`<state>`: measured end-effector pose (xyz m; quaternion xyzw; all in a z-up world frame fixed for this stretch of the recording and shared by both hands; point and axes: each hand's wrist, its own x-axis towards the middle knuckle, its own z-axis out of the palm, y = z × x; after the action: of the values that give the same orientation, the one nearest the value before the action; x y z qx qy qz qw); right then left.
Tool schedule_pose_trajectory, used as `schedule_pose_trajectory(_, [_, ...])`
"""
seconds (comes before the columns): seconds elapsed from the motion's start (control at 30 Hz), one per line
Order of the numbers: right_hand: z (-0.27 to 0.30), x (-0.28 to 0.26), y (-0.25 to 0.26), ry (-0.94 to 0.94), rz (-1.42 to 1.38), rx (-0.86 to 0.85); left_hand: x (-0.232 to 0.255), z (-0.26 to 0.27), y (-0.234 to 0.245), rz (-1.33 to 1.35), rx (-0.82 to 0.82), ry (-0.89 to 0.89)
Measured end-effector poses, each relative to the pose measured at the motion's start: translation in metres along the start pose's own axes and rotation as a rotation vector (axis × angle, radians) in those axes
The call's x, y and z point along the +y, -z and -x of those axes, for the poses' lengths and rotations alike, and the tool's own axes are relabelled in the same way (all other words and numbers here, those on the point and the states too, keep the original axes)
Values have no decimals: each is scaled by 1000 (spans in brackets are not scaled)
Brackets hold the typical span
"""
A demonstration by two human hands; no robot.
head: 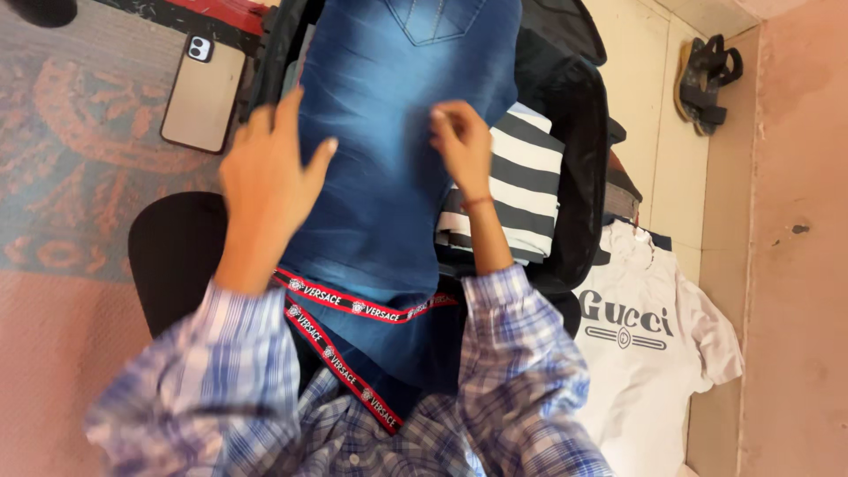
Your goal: The person packs a suitcase by placing folded garments inside and then folding a pair of jeans by hand before laying them on top of the other clothes.
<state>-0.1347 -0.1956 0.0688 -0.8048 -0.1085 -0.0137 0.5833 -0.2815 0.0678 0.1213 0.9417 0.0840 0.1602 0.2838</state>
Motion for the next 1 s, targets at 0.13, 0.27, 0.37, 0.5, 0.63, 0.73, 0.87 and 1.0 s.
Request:
schedule_pose_trajectory(0.13, [32,23,39,-237,363,269,-28,-55,-90,12,-27,-28])
schedule_pose_trajectory(0.27, [39,18,34,-306,787,188,-49,-57,-126,55,-41,82])
schedule_pose_trajectory(0.37, [37,20,29,-367,793,146,-56,-48,-111,129,-44,169])
schedule_pose_trajectory(0.5, [40,34,36,-332,655,119,-53,-52,-100,291,-155,412])
schedule_pose_trajectory(0.63, [39,47,36,-272,685,164,-64,-52,-111,243,-100,355])
schedule_pose_trajectory(0.73, [40,61,35,-218,613,173,-73,-51,-123,191,-140,313])
schedule_pose_trajectory(0.87, [35,74,33,-328,136,296,-71,-52,-116,229,-68,172])
schedule_pose_trajectory(1.0, [28,84,39,-456,-345,245,-63,-54,-103,383,-304,331])
